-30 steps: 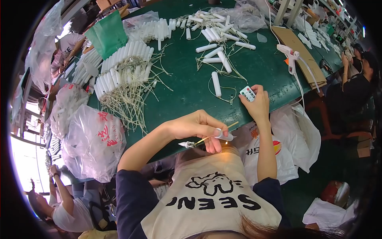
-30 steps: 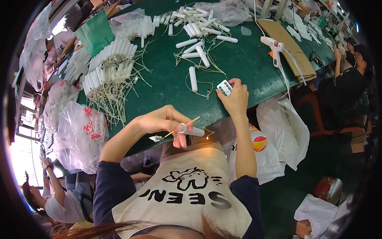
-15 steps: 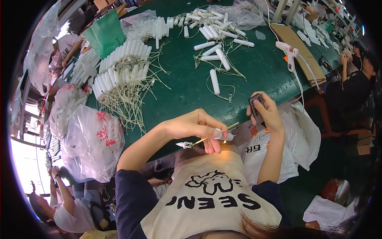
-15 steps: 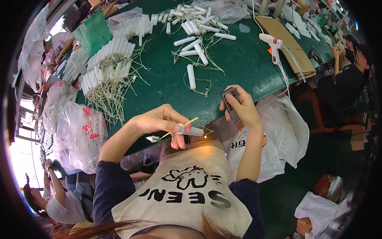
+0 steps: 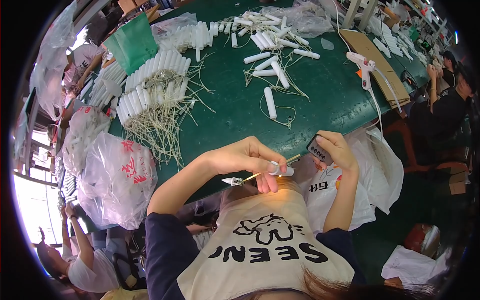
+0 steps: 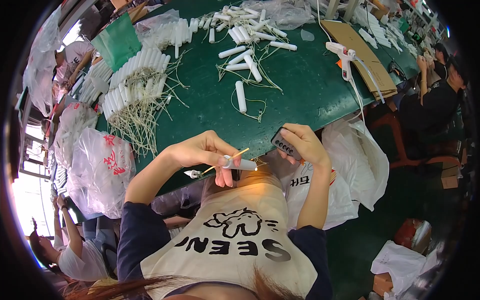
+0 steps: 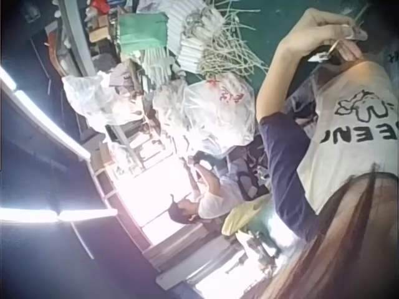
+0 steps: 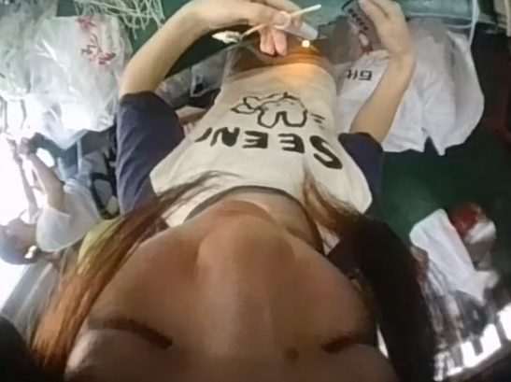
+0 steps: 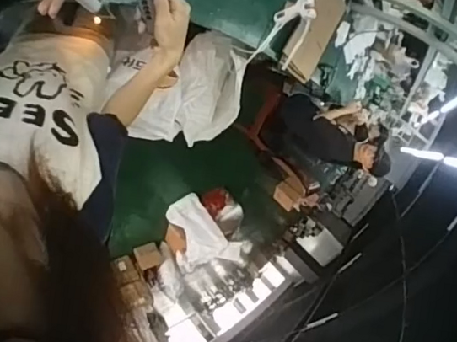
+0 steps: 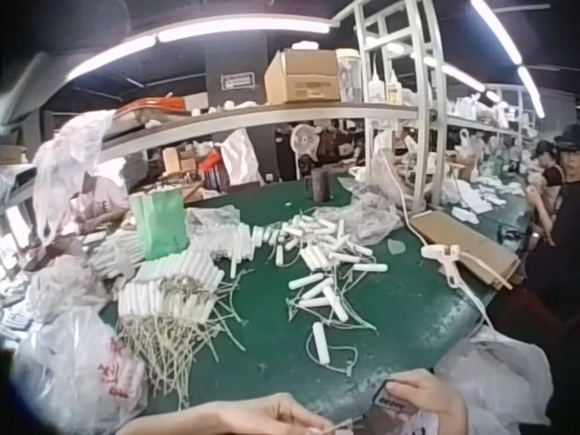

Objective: Assembling small white tubes with electrical wires at a factory workbench.

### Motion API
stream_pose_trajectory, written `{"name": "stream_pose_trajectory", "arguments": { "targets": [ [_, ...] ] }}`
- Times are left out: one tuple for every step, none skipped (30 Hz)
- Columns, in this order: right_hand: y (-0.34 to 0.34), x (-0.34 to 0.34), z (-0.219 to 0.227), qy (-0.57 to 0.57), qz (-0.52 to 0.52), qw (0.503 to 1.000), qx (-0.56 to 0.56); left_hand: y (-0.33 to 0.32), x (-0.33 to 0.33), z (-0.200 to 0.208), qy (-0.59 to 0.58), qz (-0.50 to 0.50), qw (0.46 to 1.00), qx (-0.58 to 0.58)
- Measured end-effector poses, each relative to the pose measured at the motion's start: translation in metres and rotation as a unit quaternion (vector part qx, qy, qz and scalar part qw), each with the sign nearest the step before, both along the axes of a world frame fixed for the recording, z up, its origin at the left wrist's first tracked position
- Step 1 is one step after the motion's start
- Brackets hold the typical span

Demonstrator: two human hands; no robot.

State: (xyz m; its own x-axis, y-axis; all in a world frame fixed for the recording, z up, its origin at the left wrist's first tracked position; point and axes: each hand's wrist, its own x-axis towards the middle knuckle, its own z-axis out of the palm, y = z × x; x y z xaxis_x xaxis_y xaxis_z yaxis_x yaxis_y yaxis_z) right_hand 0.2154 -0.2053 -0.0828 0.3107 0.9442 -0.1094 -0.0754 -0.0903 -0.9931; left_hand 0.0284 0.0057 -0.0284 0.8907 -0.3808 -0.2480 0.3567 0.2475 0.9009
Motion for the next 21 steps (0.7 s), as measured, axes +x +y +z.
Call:
{"name": "stream_pose_trajectory", "arguments": {
  "targets": [
    [0.0,0.0,0.0,0.003,-0.002,1.0,0.009,0.0,0.0,0.0,-0.003,-0.003,1.0,0.001],
    [0.0,-0.001,0.0,0.006,-0.005,1.0,0.019,0.001,0.0,-0.001,-0.003,-0.003,1.0,0.001],
    [0.002,-0.001,0.0,0.006,-0.005,1.0,0.018,0.001,0.0,-0.002,-0.007,-0.006,1.0,-0.003],
    [0.005,-0.002,0.0,-0.007,-0.036,0.999,0.037,0.001,0.0,-0.002,-0.011,-0.01,1.0,-0.007],
    [0.009,-0.003,-0.001,-0.02,-0.067,0.996,0.055,0.002,0.0,-0.003,-0.011,-0.01,1.0,-0.007],
    [0.014,-0.003,0.0,-0.02,-0.067,0.996,0.055,0.002,0.001,-0.003,-0.006,-0.008,1.0,-0.004],
    [0.019,-0.004,0.0,-0.032,-0.109,0.993,0.029,0.002,0.001,-0.003,-0.001,-0.007,1.0,-0.001],
    [0.024,-0.003,0.001,-0.045,-0.149,0.988,0.002,0.002,0.0,-0.004,-0.001,-0.004,1.0,-0.001],
    [0.027,0.003,-0.003,-0.046,-0.15,0.988,0.003,0.001,0.0,-0.003,-0.002,-0.005,1.0,0.001],
    [0.033,0.012,-0.014,-0.236,-0.22,0.946,-0.036,0.0,0.0,-0.002,-0.002,-0.006,1.0,0.003],
    [0.04,0.019,-0.025,-0.415,-0.277,0.864,-0.072,-0.001,-0.001,-0.003,-0.002,-0.004,1.0,0.005],
    [0.045,0.022,-0.031,-0.416,-0.278,0.863,-0.071,-0.001,-0.001,-0.003,-0.001,-0.005,1.0,0.004],
    [0.05,0.024,-0.037,-0.463,-0.323,0.817,-0.115,-0.001,-0.002,-0.003,0.0,-0.007,1.0,0.002],
    [0.055,0.025,-0.039,-0.506,-0.364,0.766,-0.157,0.0,-0.003,-0.003,-0.001,-0.004,1.0,0.003],
    [0.061,0.025,-0.041,-0.507,-0.363,0.766,-0.154,0.001,-0.004,-0.004,-0.001,-0.001,1.0,0.004],
    [0.067,0.025,-0.042,-0.563,-0.374,0.723,-0.141,0.002,-0.005,-0.005,-0.001,0.002,1.0,0.004],
    [0.069,0.025,-0.043,-0.614,-0.386,0.677,-0.128,0.002,-0.004,-0.005,-0.001,0.002,1.0,0.006],
    [0.071,0.028,-0.046,-0.613,-0.387,0.677,-0.126,0.001,-0.004,-0.005,0.0,0.005,1.0,0.008],
    [0.071,0.032,-0.049,-0.603,-0.394,0.683,-0.124,0.001,-0.003,-0.004,0.001,0.008,1.0,0.01],
    [0.072,0.035,-0.053,-0.594,-0.397,0.689,-0.122,0.002,-0.004,-0.004,0.0,0.01,1.0,0.01],
    [0.073,0.037,-0.057,-0.595,-0.397,0.689,-0.12,0.003,-0.005,-0.003,0.002,0.017,1.0,0.013]
  ]
}}
